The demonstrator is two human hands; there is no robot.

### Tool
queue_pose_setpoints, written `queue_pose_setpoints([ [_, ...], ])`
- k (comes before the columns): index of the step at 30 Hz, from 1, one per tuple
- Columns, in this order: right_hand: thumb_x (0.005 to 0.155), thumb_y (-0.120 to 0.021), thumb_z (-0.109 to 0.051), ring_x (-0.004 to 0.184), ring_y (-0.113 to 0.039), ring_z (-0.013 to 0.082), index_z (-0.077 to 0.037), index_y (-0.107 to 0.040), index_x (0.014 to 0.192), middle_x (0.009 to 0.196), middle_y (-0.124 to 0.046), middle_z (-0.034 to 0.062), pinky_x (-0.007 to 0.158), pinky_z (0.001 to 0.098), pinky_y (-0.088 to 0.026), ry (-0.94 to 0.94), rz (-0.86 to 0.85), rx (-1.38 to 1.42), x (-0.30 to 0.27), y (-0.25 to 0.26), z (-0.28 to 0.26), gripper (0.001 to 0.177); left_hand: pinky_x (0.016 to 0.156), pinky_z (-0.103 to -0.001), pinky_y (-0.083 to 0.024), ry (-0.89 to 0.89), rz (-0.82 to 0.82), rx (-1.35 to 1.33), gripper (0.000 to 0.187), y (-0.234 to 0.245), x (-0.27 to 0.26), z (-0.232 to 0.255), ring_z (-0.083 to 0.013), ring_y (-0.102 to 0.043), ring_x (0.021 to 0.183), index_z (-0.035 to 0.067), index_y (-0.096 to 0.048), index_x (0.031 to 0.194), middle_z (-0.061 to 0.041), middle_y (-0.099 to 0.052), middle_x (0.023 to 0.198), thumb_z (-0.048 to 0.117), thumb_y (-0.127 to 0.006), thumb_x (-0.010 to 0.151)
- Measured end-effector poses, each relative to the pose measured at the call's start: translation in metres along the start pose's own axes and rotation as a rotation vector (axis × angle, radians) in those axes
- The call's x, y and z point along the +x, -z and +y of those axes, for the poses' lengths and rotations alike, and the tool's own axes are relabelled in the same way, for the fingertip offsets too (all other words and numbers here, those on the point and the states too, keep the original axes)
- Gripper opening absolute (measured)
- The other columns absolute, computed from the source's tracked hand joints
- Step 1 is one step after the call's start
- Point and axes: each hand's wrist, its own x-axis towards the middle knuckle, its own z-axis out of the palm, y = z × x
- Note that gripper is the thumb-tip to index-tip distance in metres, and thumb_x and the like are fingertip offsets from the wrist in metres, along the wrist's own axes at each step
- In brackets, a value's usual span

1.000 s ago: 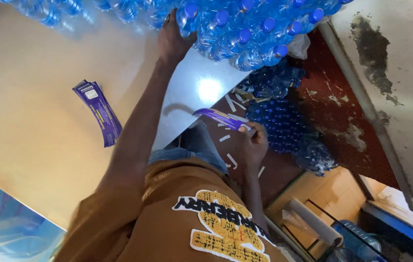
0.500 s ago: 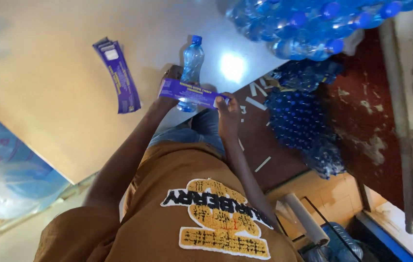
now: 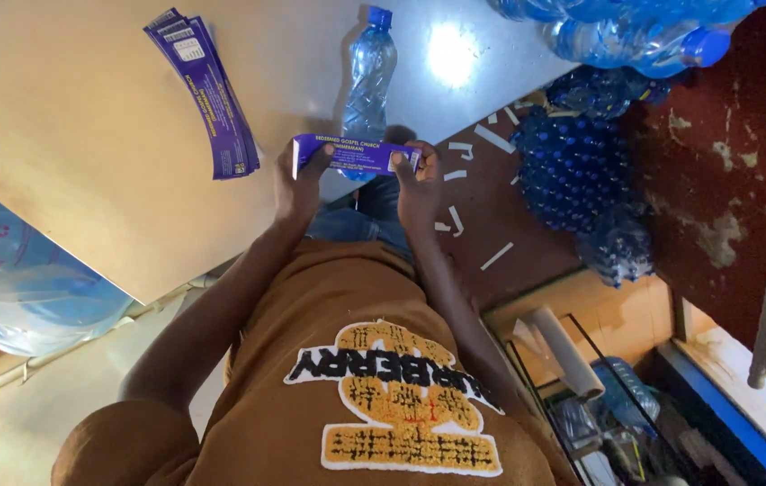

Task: Manually applying adhesive labels to plastic water bottles at a workstation.

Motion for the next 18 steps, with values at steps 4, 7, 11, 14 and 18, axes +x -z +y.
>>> queue_pose_setpoints([
  [4,0.109,-0.083,-0.028,0.114,-0.065,0.0166,-0.01,-0.062,0.13,0.113,-0.065,0.0051,0.11,0.0494,-0.052,0.041,0.074,0.071,0.003,0.001,0.013,0.035,0.079,-0.03,-0.059,0.021,-0.005,-0.001,0.018,-0.006,0.002,0.005,-0.0085,-0.069,0.077,0.014,-0.079,0.095,0.002,-0.073,0.081,0.025,-0.093,0.097],
  [7,0.11,-0.081,-0.027,0.112,-0.066,0.0158,-0.01,-0.062,0.129,0.112,-0.066,0.0048,0.109,0.0483,-0.053,0.032,0.098,0.069,0.001,0.003,0.018,0.032,0.082,-0.033,-0.059,0.022,-0.041,-0.029,0.018,-0.006,0.003,0.008,-0.0107,-0.07,0.079,0.014,-0.079,0.096,0.001,-0.073,0.083,0.025,-0.092,0.098],
  [11,0.111,-0.08,-0.031,0.112,-0.067,0.0166,-0.012,-0.063,0.127,0.113,-0.066,0.0052,0.104,0.0464,-0.054,-0.019,0.132,0.008,-0.008,-0.002,0.009,0.03,0.088,-0.03,-0.056,0.038,-0.041,-0.071,0.014,-0.01,0.001,0.01,-0.0095,-0.069,0.085,0.015,-0.078,0.096,0.004,-0.072,0.087,0.02,-0.091,0.1],
  [14,0.111,-0.08,-0.031,0.111,-0.067,0.0151,-0.013,-0.064,0.126,0.113,-0.067,0.0034,0.106,0.0447,-0.055,-0.05,0.174,0.01,-0.009,-0.001,0.012,0.029,0.09,-0.034,-0.057,0.055,-0.049,-0.085,0.014,-0.01,0.006,0.002,-0.0134,-0.071,0.086,0.015,-0.08,0.097,0.0,-0.074,0.089,0.022,-0.092,0.099],
  [18,0.11,-0.082,-0.031,0.115,-0.069,0.0203,-0.013,-0.065,0.126,0.117,-0.068,0.0062,0.108,0.0501,-0.055,-0.08,0.188,0.021,-0.005,0.003,0.018,0.029,0.092,-0.038,-0.057,0.084,-0.045,-0.124,0.016,-0.011,0.008,-0.004,-0.0169,-0.072,0.088,0.013,-0.08,0.098,-0.003,-0.075,0.093,0.024,-0.091,0.099],
])
